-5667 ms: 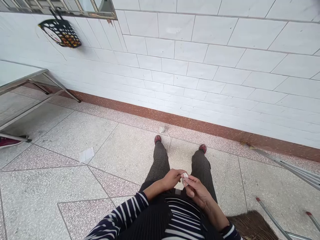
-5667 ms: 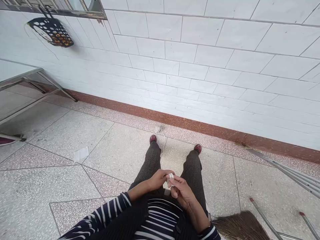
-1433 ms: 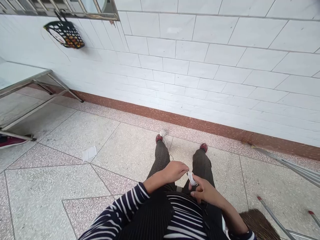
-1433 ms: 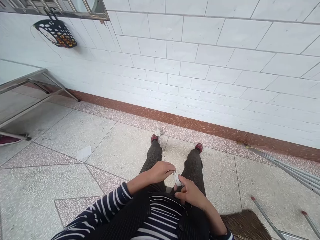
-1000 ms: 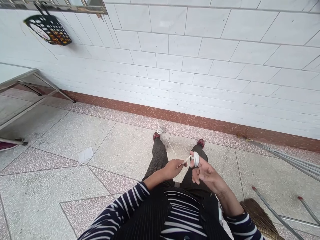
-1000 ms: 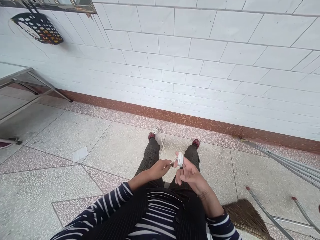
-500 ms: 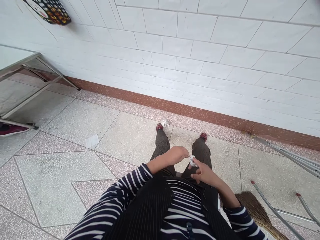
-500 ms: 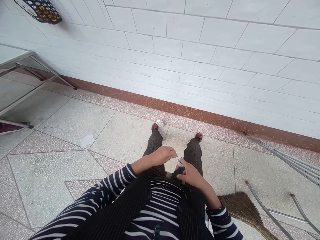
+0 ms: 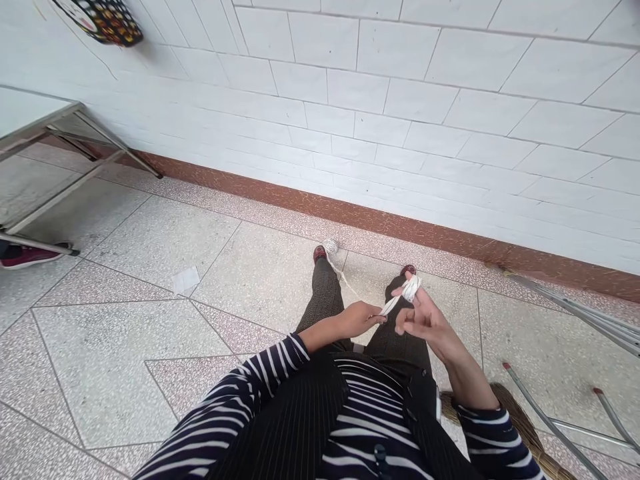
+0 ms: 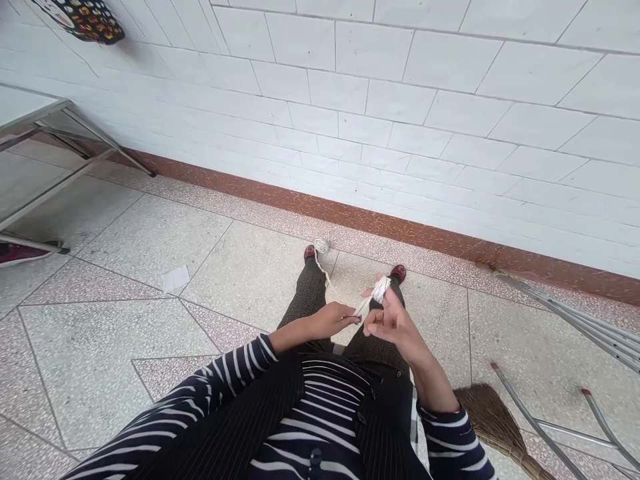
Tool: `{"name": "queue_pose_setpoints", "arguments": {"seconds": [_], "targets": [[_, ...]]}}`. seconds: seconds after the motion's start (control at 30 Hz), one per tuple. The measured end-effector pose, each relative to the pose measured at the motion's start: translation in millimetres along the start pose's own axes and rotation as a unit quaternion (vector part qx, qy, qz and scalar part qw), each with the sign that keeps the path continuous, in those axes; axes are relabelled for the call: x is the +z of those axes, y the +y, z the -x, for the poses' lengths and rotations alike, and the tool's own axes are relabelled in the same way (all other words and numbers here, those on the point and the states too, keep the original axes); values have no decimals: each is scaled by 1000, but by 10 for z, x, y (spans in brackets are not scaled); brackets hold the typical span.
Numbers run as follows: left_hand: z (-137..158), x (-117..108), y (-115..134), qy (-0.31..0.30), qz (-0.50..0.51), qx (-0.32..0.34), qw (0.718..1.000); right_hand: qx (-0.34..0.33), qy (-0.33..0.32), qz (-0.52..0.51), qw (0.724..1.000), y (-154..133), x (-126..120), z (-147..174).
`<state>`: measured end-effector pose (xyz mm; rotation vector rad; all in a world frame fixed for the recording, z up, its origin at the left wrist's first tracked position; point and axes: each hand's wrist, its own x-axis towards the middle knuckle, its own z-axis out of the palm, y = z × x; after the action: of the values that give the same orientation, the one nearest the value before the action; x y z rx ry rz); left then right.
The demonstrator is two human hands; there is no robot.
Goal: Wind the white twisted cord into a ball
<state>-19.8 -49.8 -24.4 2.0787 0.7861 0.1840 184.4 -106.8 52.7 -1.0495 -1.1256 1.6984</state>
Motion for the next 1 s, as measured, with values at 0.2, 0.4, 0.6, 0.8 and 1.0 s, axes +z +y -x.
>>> {"name": "queue_pose_setpoints", "arguments": {"seconds": [0.2,0.4,0.6,0.8,1.0], "targets": [[63,-165,41,11,-117,51,992,188,-14,281,941,460,-161,-43],[44,-311,-94,26,-63,52,996,179,-182,23,967,454,-8,169],[2,-142,18,45,108,-18,993,43,-135,-168,976,225,121,118],[157,11,40,-1,148,-79,986,-6,11,45,999,278,12,-126],[283,-186,-23,4,-20,-33,999,178,35,302,936,736,25,-99]]}}
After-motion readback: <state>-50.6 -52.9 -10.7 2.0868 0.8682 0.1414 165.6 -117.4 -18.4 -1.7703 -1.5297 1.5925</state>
